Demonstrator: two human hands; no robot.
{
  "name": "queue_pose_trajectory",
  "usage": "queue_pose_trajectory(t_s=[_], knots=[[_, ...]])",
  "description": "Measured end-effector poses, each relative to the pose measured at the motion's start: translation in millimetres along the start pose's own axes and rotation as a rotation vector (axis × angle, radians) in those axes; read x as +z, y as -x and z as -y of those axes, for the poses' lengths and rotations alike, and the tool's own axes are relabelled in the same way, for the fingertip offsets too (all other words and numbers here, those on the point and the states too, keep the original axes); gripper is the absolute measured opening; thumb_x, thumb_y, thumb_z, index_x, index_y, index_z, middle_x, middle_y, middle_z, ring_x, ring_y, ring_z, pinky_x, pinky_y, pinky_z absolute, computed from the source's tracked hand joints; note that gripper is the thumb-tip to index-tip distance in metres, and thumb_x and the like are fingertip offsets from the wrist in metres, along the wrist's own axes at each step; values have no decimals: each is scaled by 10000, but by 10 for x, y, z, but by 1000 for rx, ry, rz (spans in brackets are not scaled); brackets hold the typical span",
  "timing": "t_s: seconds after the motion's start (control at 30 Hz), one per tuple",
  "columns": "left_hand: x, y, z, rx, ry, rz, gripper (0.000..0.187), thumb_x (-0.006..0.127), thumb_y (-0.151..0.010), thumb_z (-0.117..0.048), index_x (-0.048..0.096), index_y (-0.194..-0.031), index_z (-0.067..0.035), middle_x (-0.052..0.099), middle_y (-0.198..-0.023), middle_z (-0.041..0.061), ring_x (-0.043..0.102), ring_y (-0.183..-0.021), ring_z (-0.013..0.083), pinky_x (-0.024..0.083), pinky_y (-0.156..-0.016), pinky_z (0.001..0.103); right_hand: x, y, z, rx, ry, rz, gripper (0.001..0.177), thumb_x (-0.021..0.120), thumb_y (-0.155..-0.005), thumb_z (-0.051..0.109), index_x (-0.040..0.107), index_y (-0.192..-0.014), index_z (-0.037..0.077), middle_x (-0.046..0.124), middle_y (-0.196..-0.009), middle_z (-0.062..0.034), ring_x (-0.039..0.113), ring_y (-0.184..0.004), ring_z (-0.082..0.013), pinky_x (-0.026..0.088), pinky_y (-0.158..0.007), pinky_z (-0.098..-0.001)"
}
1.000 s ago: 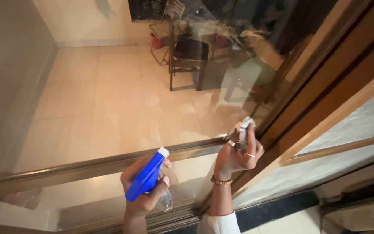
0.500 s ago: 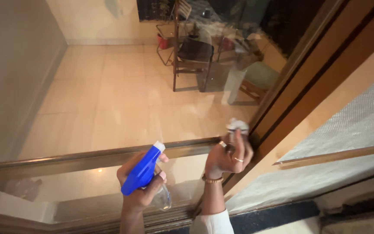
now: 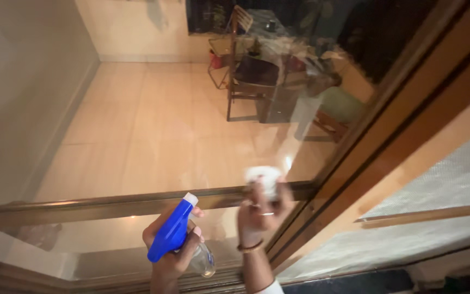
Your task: The person sprays a glass door with a blue spray bottle and wipes the surface with a white cloth. They clean the glass panels and the metal frame, moving the cloth in circular and linear motions.
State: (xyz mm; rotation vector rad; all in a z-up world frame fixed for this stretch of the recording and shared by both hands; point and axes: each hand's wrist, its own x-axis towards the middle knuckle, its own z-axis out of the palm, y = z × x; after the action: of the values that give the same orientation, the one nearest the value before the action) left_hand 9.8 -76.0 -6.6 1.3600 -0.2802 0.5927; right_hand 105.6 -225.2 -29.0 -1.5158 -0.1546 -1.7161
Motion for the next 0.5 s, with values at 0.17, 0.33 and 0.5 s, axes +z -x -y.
queue_pose_trajectory(t_s=[0.17, 0.33, 0.5], knots=[[-256, -88, 4, 90, -23, -13, 353, 678, -790, 112, 665, -1142, 108, 711, -900, 104, 649, -612, 95, 560, -603, 260, 76, 24, -34, 196, 84, -155, 328, 759, -945, -141, 747, -1212, 48, 554, -1309, -76, 648, -1203, -261, 628, -1017, -379], [-547, -196, -104, 212, -84, 47, 424, 658, -778, 117, 631, -1201, 118, 699, -937, 95, 625, -732, 115, 544, -782, 280, 222, 657, 499, -47, -73, 238, 341, 872, -719, 1, 785, -974, 209, 605, -1028, -47, 623, -981, -237, 561, -836, -377], [-999, -185, -118, -63, 39, 52, 313, 679, -798, 104, 668, -1110, 86, 695, -791, 70, 621, -572, 84, 495, -537, 246, 397, 972, 844, -130, -98, 342, 295, 862, -711, 12, 793, -961, 151, 650, -1047, -60, 651, -964, -258, 578, -824, -409]])
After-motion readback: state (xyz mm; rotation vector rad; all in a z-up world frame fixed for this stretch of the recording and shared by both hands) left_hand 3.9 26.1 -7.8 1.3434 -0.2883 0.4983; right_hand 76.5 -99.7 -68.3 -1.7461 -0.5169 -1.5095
